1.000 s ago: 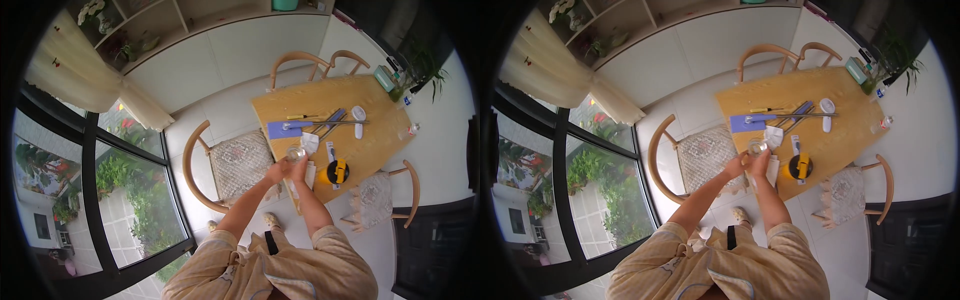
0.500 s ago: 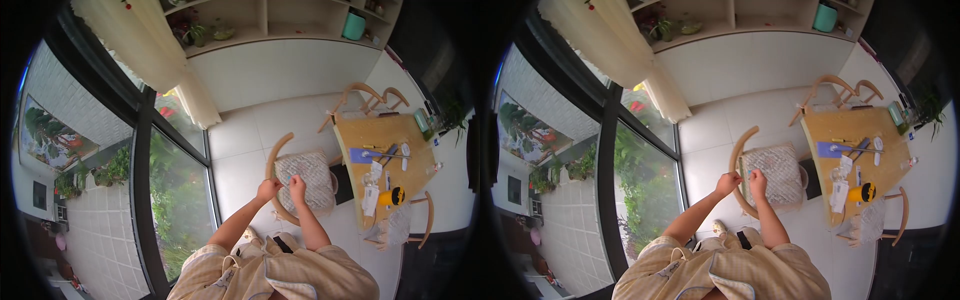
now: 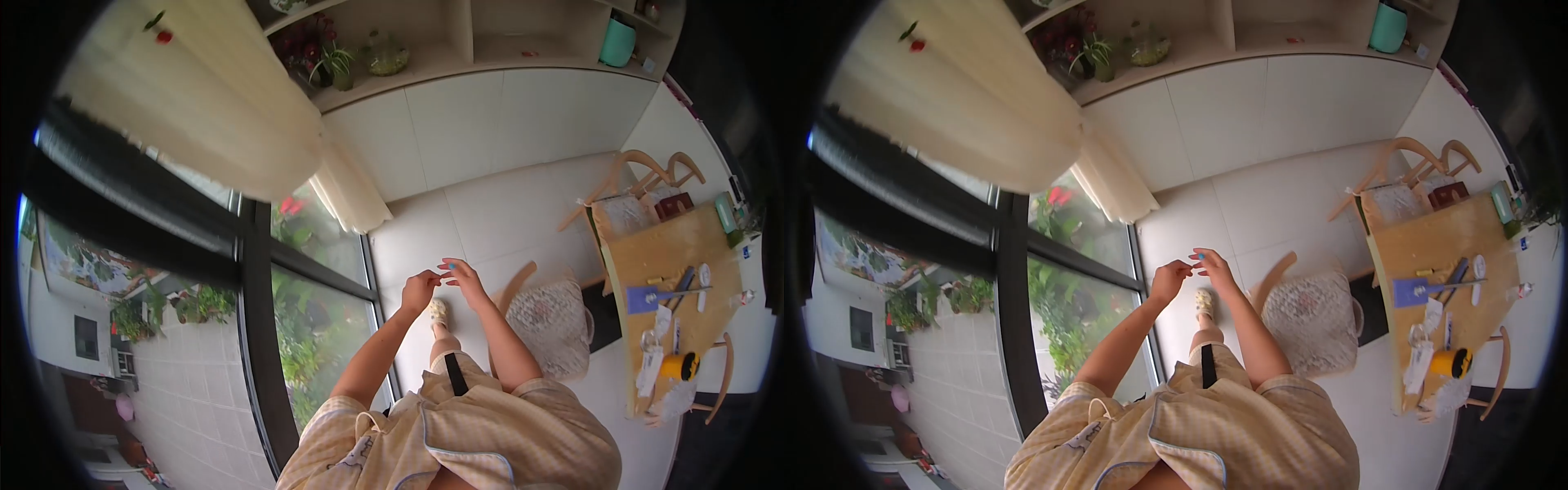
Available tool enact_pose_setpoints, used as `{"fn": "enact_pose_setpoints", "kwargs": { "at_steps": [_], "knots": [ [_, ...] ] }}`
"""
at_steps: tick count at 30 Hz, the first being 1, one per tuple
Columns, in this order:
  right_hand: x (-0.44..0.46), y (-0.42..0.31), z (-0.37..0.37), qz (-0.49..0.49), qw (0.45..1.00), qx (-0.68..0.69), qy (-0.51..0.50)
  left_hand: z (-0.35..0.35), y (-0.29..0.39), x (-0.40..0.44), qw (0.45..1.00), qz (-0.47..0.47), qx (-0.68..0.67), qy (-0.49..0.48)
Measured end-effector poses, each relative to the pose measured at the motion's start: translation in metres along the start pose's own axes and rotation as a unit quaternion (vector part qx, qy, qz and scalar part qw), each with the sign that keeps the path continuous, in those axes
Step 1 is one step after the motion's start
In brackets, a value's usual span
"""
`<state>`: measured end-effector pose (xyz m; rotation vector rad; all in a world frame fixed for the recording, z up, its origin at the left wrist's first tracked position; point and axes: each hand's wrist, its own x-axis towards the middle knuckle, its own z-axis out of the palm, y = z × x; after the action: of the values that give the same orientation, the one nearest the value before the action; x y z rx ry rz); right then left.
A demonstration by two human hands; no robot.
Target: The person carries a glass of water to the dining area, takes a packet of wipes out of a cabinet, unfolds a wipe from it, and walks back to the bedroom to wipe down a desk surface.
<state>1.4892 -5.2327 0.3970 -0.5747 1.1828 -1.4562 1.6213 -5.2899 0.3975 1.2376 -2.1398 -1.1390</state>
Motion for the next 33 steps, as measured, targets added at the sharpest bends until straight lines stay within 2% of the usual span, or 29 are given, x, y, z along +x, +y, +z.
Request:
{"fn": "enact_pose_setpoints", "kwargs": {
  "at_steps": [2, 4, 5, 7, 8, 9, 10, 12, 14, 15, 16, 17, 19, 20, 21, 22, 24, 25, 27, 28, 31, 33],
  "knots": [
    [0.055, 0.004, 0.007, -0.053, 0.994, -0.095, -0.010, -0.017, -0.002, 0.050, 0.999, 0.022, 0.039, 0.018],
    [0.098, -0.001, 0.010, -0.049, 0.993, -0.109, 0.018, -0.030, 0.002, 0.091, 0.992, -0.066, 0.106, 0.003],
    [0.118, -0.008, 0.013, -0.059, 0.990, -0.120, 0.049, -0.043, 0.016, 0.110, 0.984, -0.059, 0.167, -0.001],
    [0.159, -0.025, 0.015, -0.070, 0.986, -0.130, 0.082, -0.055, 0.005, 0.152, 0.982, -0.031, 0.183, -0.020],
    [0.176, -0.037, 0.013, -0.037, 0.978, -0.174, 0.105, -0.058, -0.005, 0.168, 0.980, -0.008, 0.194, -0.039],
    [0.191, -0.049, 0.011, -0.002, 0.967, -0.219, 0.129, -0.065, -0.009, 0.186, 0.992, -0.021, 0.115, -0.046],
    [0.205, -0.059, 0.012, -0.045, 0.956, -0.243, 0.157, -0.071, -0.015, 0.203, 0.994, -0.044, 0.087, -0.056],
    [0.237, -0.076, 0.015, -0.076, 0.964, -0.215, 0.135, -0.079, -0.032, 0.243, 0.997, 0.058, 0.034, 0.035],
    [0.274, -0.087, 0.010, -0.056, 0.963, -0.236, 0.117, -0.087, -0.045, 0.286, 0.993, 0.068, 0.056, 0.075],
    [0.296, -0.088, 0.008, -0.158, 0.911, -0.363, 0.117, -0.093, -0.050, 0.308, 0.993, 0.061, 0.068, 0.079],
    [0.316, -0.087, 0.005, -0.252, 0.832, -0.481, 0.112, -0.099, -0.058, 0.333, 0.981, 0.119, 0.115, 0.098],
    [0.334, -0.096, 0.007, -0.210, 0.830, -0.509, 0.086, -0.107, -0.050, 0.357, 0.982, 0.116, 0.095, 0.115],
    [0.379, -0.115, 0.013, -0.229, 0.808, -0.537, 0.077, -0.117, -0.050, 0.396, 0.982, 0.113, 0.073, 0.130],
    [0.406, -0.124, 0.020, -0.256, 0.787, -0.557, 0.070, -0.124, -0.052, 0.420, 0.973, 0.147, 0.099, 0.149],
    [0.434, -0.126, 0.023, -0.229, 0.761, -0.604, 0.061, -0.131, -0.050, 0.453, 0.959, 0.189, 0.123, 0.171],
    [0.460, -0.131, 0.027, -0.218, 0.739, -0.635, 0.053, -0.132, -0.049, 0.474, 0.972, 0.163, 0.099, 0.141],
    [0.499, -0.145, 0.036, -0.242, 0.683, -0.688, 0.031, -0.135, -0.049, 0.508, 0.961, 0.218, 0.154, 0.068],
    [0.515, -0.151, 0.040, -0.235, 0.685, -0.689, 0.034, -0.134, -0.049, 0.522, 0.963, 0.217, 0.151, 0.061],
    [0.543, -0.159, 0.046, -0.239, 0.640, -0.730, 0.018, -0.134, -0.045, 0.547, 0.926, 0.260, 0.273, 0.031],
    [0.551, -0.160, 0.048, -0.231, 0.645, -0.729, 0.016, -0.134, -0.044, 0.552, 0.927, 0.256, 0.273, 0.023],
    [0.570, -0.168, 0.055, -0.205, 0.657, -0.726, 0.013, -0.128, -0.041, 0.576, 0.921, 0.227, 0.316, 0.024],
    [0.571, -0.163, 0.061, -0.177, 0.669, -0.721, 0.049, -0.120, -0.041, 0.579, 0.934, 0.154, 0.322, 0.038]
  ]
}}
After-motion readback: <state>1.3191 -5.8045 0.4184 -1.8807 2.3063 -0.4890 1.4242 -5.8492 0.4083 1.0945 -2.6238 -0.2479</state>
